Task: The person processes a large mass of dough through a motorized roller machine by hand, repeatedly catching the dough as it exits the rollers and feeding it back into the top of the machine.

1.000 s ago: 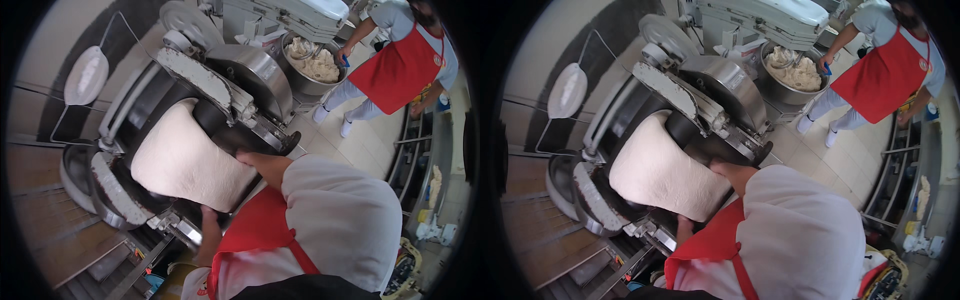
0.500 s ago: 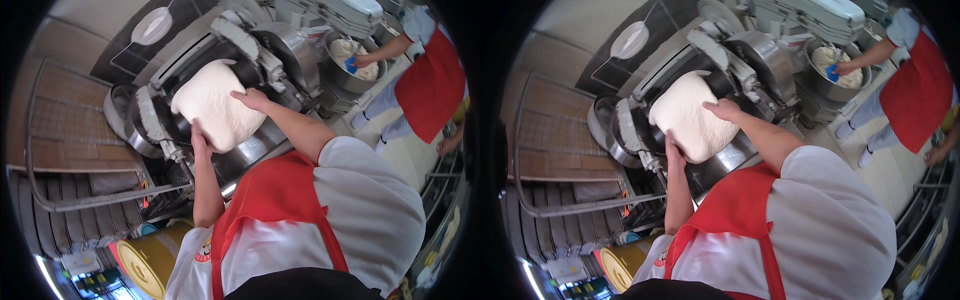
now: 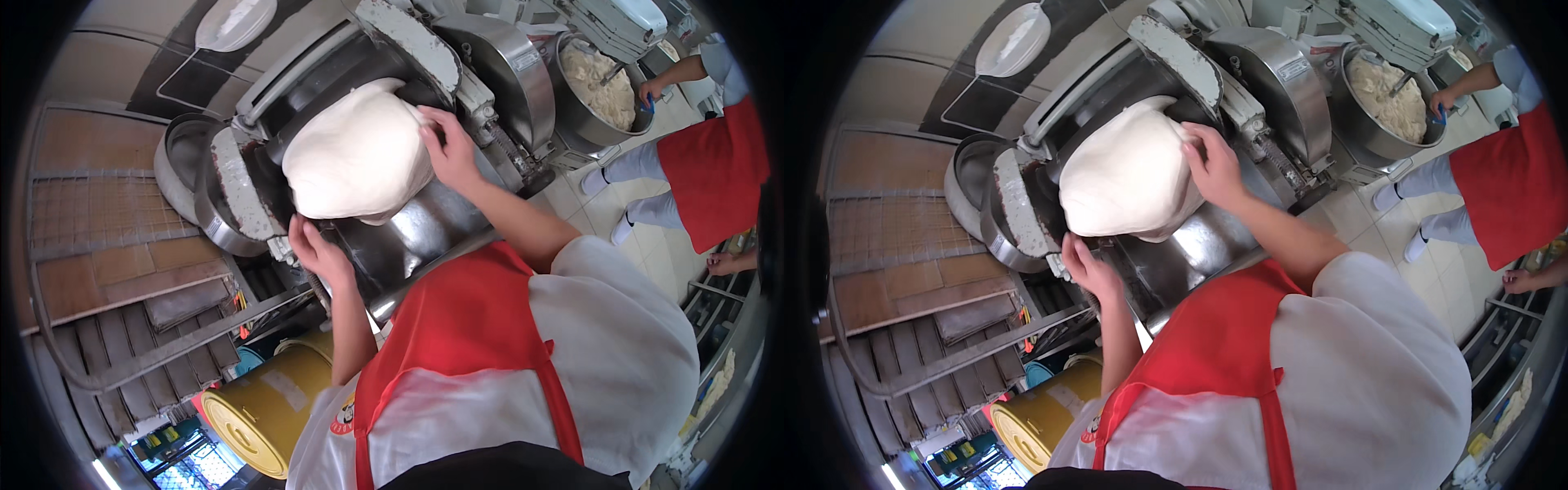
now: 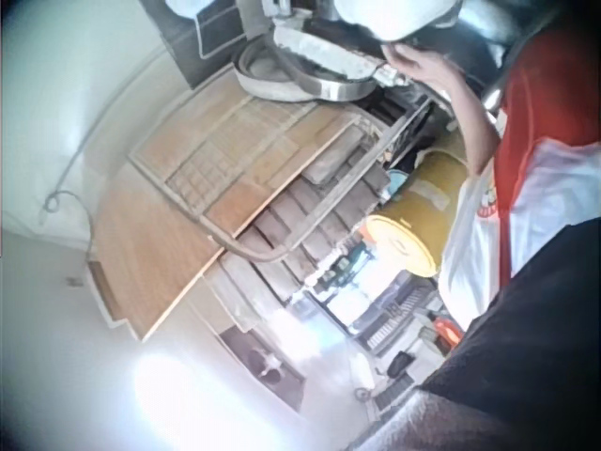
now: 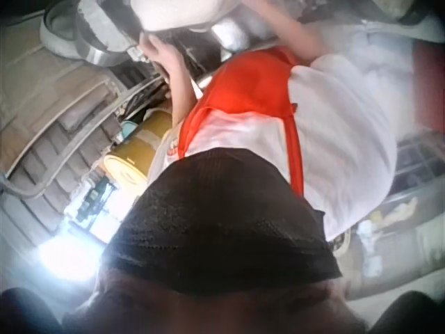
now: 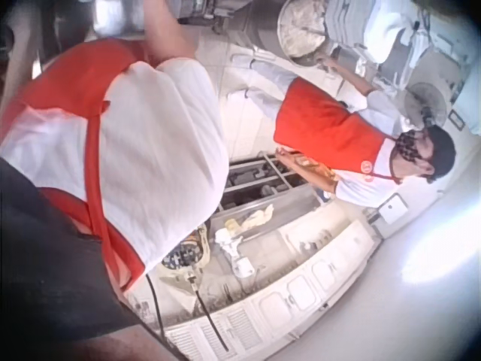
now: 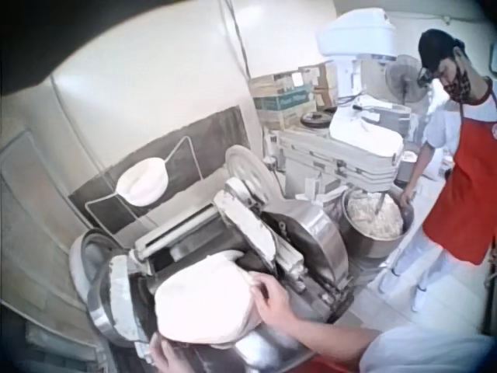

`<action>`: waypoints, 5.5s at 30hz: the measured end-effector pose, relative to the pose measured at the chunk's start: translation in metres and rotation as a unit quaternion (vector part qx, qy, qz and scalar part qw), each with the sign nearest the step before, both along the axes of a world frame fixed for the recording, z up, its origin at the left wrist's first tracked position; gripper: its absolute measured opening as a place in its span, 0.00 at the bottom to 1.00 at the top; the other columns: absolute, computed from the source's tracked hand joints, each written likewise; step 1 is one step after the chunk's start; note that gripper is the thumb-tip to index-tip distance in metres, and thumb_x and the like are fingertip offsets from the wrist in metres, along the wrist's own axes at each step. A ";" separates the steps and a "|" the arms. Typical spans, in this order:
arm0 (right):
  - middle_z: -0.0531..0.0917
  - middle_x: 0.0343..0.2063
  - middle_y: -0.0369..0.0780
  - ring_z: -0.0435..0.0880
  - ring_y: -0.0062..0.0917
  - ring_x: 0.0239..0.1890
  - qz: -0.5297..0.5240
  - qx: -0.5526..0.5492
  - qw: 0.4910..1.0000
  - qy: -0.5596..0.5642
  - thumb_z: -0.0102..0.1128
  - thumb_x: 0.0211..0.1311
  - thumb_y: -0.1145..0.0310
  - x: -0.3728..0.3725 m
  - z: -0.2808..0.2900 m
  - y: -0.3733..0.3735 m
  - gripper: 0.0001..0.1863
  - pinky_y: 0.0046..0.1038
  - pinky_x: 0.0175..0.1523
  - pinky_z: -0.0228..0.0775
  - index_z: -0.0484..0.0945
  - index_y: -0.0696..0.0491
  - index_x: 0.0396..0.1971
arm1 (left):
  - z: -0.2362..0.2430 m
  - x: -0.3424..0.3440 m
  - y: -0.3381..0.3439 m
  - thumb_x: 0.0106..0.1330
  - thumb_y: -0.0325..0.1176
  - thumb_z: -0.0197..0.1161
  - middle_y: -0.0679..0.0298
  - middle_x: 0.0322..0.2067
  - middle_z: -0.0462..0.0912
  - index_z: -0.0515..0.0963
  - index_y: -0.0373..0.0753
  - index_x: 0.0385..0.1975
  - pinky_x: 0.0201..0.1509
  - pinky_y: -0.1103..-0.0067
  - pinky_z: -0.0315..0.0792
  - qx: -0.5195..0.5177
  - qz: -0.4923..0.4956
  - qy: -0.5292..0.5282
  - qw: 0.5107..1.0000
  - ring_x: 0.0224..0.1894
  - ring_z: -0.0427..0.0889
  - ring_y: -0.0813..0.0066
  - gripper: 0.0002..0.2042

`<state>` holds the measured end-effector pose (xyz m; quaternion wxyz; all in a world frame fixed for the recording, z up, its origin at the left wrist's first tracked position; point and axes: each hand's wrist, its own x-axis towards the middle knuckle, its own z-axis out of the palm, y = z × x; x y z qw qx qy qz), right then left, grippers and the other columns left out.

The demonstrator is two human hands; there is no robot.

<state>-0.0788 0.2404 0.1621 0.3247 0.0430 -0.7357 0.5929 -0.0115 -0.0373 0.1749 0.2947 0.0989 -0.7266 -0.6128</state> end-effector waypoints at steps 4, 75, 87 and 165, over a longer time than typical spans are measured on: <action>0.76 0.57 0.51 0.77 0.38 0.58 0.014 0.022 0.947 -0.320 0.69 0.63 0.55 0.052 -0.073 0.001 0.36 0.35 0.61 0.71 0.67 0.59 0.64 | -0.110 0.047 0.000 0.70 0.36 0.65 0.50 0.68 0.66 0.61 0.28 0.68 0.75 0.70 0.56 0.164 -0.004 -0.325 0.931 0.71 0.65 0.63 0.31; 0.87 0.32 0.43 0.79 0.20 0.22 -0.737 -0.259 0.620 -0.077 0.57 0.60 0.77 0.701 0.128 0.386 0.55 0.21 0.26 0.70 0.27 0.53 0.77 | -0.122 0.107 0.075 0.65 0.70 0.54 0.38 0.45 0.83 0.76 0.28 0.52 0.56 0.58 0.73 -0.486 -0.467 -0.346 0.653 0.51 0.82 0.39 0.41; 0.89 0.34 0.41 0.87 0.25 0.30 -0.085 -0.116 0.856 -0.497 0.64 0.61 0.64 0.358 -0.004 0.218 0.28 0.27 0.38 0.80 0.76 0.57 0.61 | -0.087 0.126 0.071 0.59 0.63 0.65 0.43 0.46 0.84 0.73 0.35 0.60 0.54 0.57 0.75 -0.457 -0.457 -0.311 0.696 0.50 0.83 0.42 0.39; 0.84 0.49 0.57 0.82 0.49 0.54 0.119 0.127 0.955 -0.241 0.64 0.65 0.46 0.003 0.000 -0.054 0.35 0.37 0.59 0.70 0.75 0.66 0.55 | -0.017 0.034 0.027 0.58 0.45 0.72 0.44 0.60 0.76 0.60 0.34 0.71 0.66 0.68 0.69 -0.174 -0.100 -0.172 0.964 0.64 0.76 0.51 0.43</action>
